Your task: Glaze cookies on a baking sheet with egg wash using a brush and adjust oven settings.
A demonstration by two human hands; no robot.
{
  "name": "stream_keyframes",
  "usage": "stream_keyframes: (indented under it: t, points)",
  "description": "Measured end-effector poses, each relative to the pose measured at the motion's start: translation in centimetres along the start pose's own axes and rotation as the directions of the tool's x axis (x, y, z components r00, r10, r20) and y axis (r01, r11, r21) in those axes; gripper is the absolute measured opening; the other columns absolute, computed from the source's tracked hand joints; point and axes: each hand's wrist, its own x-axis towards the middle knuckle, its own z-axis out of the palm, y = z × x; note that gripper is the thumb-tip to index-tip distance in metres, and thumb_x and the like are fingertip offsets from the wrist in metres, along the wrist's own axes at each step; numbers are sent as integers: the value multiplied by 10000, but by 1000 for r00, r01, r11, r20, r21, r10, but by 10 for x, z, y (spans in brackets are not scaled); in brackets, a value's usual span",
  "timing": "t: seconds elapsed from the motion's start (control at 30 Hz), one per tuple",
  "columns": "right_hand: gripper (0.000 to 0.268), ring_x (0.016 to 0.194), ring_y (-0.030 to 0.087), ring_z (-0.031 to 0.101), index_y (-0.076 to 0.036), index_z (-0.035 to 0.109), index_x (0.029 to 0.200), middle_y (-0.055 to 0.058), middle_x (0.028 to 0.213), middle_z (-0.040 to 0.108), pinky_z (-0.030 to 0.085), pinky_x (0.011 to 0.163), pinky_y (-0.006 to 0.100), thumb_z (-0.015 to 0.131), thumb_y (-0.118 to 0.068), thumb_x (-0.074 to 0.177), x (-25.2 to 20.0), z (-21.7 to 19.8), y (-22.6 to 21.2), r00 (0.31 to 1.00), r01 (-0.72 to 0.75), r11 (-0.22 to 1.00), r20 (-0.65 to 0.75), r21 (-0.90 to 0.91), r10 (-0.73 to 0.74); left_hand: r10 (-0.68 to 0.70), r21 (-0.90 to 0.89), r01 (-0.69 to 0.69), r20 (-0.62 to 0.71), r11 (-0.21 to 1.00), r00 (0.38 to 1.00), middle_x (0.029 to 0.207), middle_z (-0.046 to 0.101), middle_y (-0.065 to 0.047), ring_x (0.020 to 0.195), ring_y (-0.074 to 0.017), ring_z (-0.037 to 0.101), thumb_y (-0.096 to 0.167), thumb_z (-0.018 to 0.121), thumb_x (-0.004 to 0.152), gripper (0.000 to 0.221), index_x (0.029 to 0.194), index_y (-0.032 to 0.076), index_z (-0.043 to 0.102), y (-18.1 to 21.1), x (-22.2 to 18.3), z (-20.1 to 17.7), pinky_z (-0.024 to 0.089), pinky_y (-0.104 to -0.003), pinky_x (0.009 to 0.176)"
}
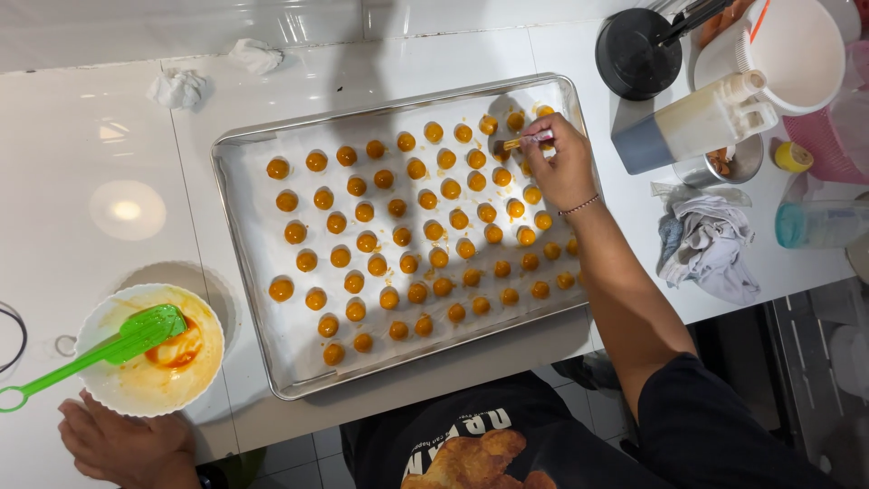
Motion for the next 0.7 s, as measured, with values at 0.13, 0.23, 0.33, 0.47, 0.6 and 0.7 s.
stream_keyframes:
  t: [0.13, 0.23, 0.33, 0.47, 0.6, 0.7]
  points:
    - [96, 813, 164, 659, -74, 618, 1029, 49, 944, 704, 550, 748, 291, 695, -20, 1009, 13, 0, 17, 997, 12, 998, 81, -67, -7, -20, 14, 20, 26, 1000, 999, 1538, 532, -324, 1318, -549, 456, 254, 607, 1019, 621, 1480, -162, 612, -1, 0, 1, 380, -688, 837]
    - [131, 723, 147, 614, -82, 612, 1013, 50, 883, 672, 524, 671, 290, 728, -28, 991, 13, -1, 28, 1000, -27, 995, -14, -91, 26, -17, 7, 17, 17, 1000, 1000, 1534, 532, -327, 1319, -551, 454, 275, 588, 1049, 617, 1467, -178, 617, -1, 0, 0, 380, -693, 848]
    - [152, 702, 132, 616, -89, 622, 990, 32, 844, 677, 527, 657, 284, 771, -65, 993, 7, -4, 27, 995, -64, 990, -87, -126, 53, -17, -2, 17, 19, 1000, 1000, 1536, 536, -335, 1322, -557, 449, 330, 572, 1051, 663, 1498, -159, 600, -2, -1, 1, 366, -701, 854]
    - [202, 661, 149, 623, -85, 634, 932, 30, 773, 681, 510, 599, 301, 833, -109, 955, -5, -5, 25, 989, -54, 969, -146, -239, 19, -1, -1, 1, 6, 1000, 1000, 1511, 552, -347, 1302, -556, 466, 362, 537, 1067, 678, 1485, -168, 603, 3, 2, -4, 376, -680, 828]
    - [173, 645, 137, 634, -77, 630, 910, 32, 759, 682, 510, 602, 278, 797, -94, 951, -13, -5, 12, 978, -75, 981, -203, -176, 39, -20, 8, 20, 19, 1000, 1000, 1507, 547, -332, 1301, -548, 469, 365, 539, 1058, 683, 1468, -178, 611, 8, 4, -7, 376, -692, 823]
    - [153, 725, 134, 633, -47, 634, 957, 53, 809, 663, 568, 660, 257, 782, -62, 989, -14, 1, 2, 957, -18, 995, -290, -94, -10, 21, 50, -18, -49, 999, 999, 1500, 584, -316, 1289, -529, 511, 314, 584, 1070, 598, 1458, -139, 633, -1, -1, 3, 404, -640, 810]
